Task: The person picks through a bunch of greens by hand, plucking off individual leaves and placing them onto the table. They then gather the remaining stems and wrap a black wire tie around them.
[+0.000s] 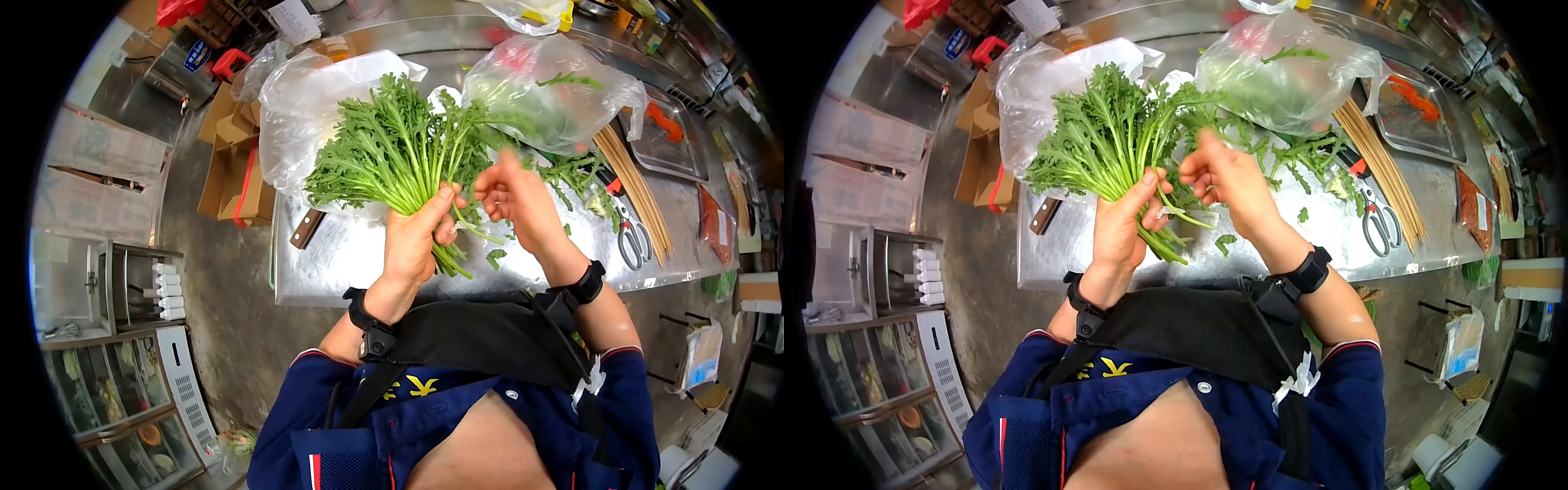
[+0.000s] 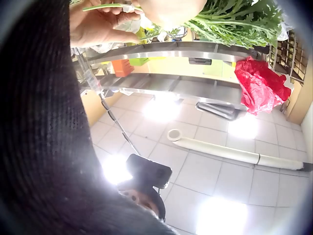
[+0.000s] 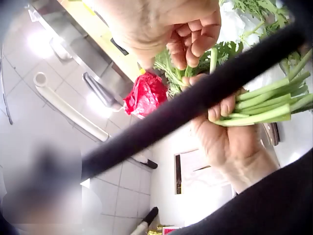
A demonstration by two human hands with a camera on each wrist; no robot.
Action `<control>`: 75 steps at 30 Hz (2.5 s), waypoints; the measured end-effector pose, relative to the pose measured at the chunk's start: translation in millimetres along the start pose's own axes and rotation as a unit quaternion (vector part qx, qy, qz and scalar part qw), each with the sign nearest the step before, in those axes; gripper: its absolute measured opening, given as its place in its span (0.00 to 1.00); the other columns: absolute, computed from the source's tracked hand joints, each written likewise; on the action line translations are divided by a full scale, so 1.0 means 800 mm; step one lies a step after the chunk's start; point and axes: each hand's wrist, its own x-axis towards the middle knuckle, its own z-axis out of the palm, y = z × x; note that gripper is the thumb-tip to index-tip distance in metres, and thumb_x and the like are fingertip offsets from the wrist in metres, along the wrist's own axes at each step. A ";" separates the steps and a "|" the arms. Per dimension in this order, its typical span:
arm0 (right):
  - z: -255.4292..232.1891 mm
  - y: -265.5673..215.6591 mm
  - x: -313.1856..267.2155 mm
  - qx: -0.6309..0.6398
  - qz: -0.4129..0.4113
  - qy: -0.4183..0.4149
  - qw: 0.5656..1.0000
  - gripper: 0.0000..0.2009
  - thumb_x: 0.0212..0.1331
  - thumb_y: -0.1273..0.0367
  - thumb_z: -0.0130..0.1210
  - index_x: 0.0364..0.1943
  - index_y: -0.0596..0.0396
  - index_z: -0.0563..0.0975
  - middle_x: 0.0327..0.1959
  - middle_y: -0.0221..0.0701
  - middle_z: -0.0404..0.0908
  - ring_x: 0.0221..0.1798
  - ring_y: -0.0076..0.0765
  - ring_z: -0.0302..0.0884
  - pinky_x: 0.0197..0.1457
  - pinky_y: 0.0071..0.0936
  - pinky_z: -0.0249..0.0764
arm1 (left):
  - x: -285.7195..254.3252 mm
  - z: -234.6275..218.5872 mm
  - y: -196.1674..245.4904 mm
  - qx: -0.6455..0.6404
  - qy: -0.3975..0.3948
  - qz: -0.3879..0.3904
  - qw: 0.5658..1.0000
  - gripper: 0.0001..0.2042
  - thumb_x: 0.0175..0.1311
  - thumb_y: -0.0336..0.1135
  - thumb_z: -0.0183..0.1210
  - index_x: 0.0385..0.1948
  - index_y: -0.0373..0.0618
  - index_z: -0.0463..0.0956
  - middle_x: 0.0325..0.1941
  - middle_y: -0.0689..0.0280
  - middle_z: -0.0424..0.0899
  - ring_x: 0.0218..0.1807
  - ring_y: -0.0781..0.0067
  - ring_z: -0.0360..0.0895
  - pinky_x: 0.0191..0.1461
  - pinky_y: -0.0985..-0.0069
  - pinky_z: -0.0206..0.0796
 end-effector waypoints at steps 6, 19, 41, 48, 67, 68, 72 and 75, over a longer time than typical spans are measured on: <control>0.004 -0.004 0.010 0.007 -0.028 -0.076 0.997 0.09 0.56 0.63 0.54 0.28 0.54 0.75 0.25 0.22 0.76 0.25 0.13 0.67 0.26 0.11 0.60 | -0.004 0.003 0.001 -0.015 -0.017 -0.009 1.000 0.07 0.59 0.33 0.54 0.36 0.42 0.70 0.27 0.67 0.74 0.15 0.86 0.59 0.18 0.86 0.52; -0.027 0.024 0.018 0.279 0.059 -0.006 0.958 0.09 0.59 0.62 0.49 0.31 0.54 0.72 0.25 0.23 0.73 0.26 0.16 0.66 0.28 0.13 0.63 | -0.004 -0.006 0.006 -0.103 -0.021 -0.022 0.994 0.07 0.59 0.34 0.53 0.34 0.42 0.70 0.32 0.68 0.73 0.16 0.86 0.56 0.21 0.85 0.51; -0.078 0.037 -0.022 -0.564 -0.218 0.029 0.796 0.08 0.47 0.72 0.56 0.32 0.56 0.75 0.33 0.33 0.78 0.34 0.35 0.76 0.39 0.28 0.72 | 0.003 -0.018 0.015 -0.128 0.042 0.043 0.990 0.06 0.58 0.33 0.55 0.34 0.43 0.71 0.31 0.68 0.73 0.16 0.84 0.56 0.21 0.84 0.50; -0.016 -0.002 -0.025 -0.431 -0.320 -0.015 0.843 0.10 0.49 0.70 0.57 0.37 0.53 0.78 0.34 0.34 0.78 0.33 0.37 0.75 0.37 0.27 0.71 | 0.001 -0.006 0.011 -0.106 0.006 0.028 0.994 0.07 0.59 0.33 0.54 0.35 0.42 0.71 0.31 0.66 0.73 0.15 0.84 0.57 0.20 0.82 0.51; -0.005 -0.042 -0.023 -0.462 -0.310 -0.072 0.828 0.10 0.49 0.74 0.53 0.37 0.52 0.78 0.23 0.32 0.72 0.26 0.36 0.71 0.29 0.28 0.66 | -0.004 -0.004 -0.002 -0.134 -0.087 -0.070 0.985 0.15 0.60 0.44 0.54 0.37 0.42 0.70 0.24 0.70 0.66 0.19 0.83 0.61 0.23 0.84 0.53; -0.006 -0.041 -0.025 -0.462 -0.310 -0.078 0.828 0.10 0.49 0.74 0.53 0.37 0.52 0.78 0.23 0.32 0.72 0.26 0.36 0.71 0.29 0.28 0.66 | -0.004 -0.004 -0.004 -0.137 -0.083 -0.067 0.985 0.15 0.60 0.44 0.54 0.37 0.42 0.70 0.24 0.70 0.66 0.19 0.83 0.61 0.23 0.84 0.53; -0.009 -0.042 -0.029 -0.442 -0.256 -0.081 0.856 0.09 0.49 0.74 0.54 0.36 0.53 0.77 0.24 0.31 0.74 0.26 0.34 0.71 0.29 0.27 0.67 | 0.000 -0.003 -0.003 -0.143 -0.092 -0.069 0.983 0.15 0.60 0.44 0.54 0.38 0.41 0.70 0.24 0.70 0.67 0.19 0.83 0.61 0.23 0.83 0.54; -0.010 -0.038 -0.030 -0.397 -0.232 -0.104 0.882 0.08 0.49 0.74 0.55 0.36 0.55 0.75 0.26 0.31 0.75 0.25 0.30 0.71 0.29 0.25 0.67 | 0.001 -0.003 -0.002 -0.110 -0.082 -0.060 0.989 0.15 0.61 0.44 0.52 0.38 0.41 0.69 0.26 0.69 0.68 0.20 0.83 0.61 0.24 0.82 0.54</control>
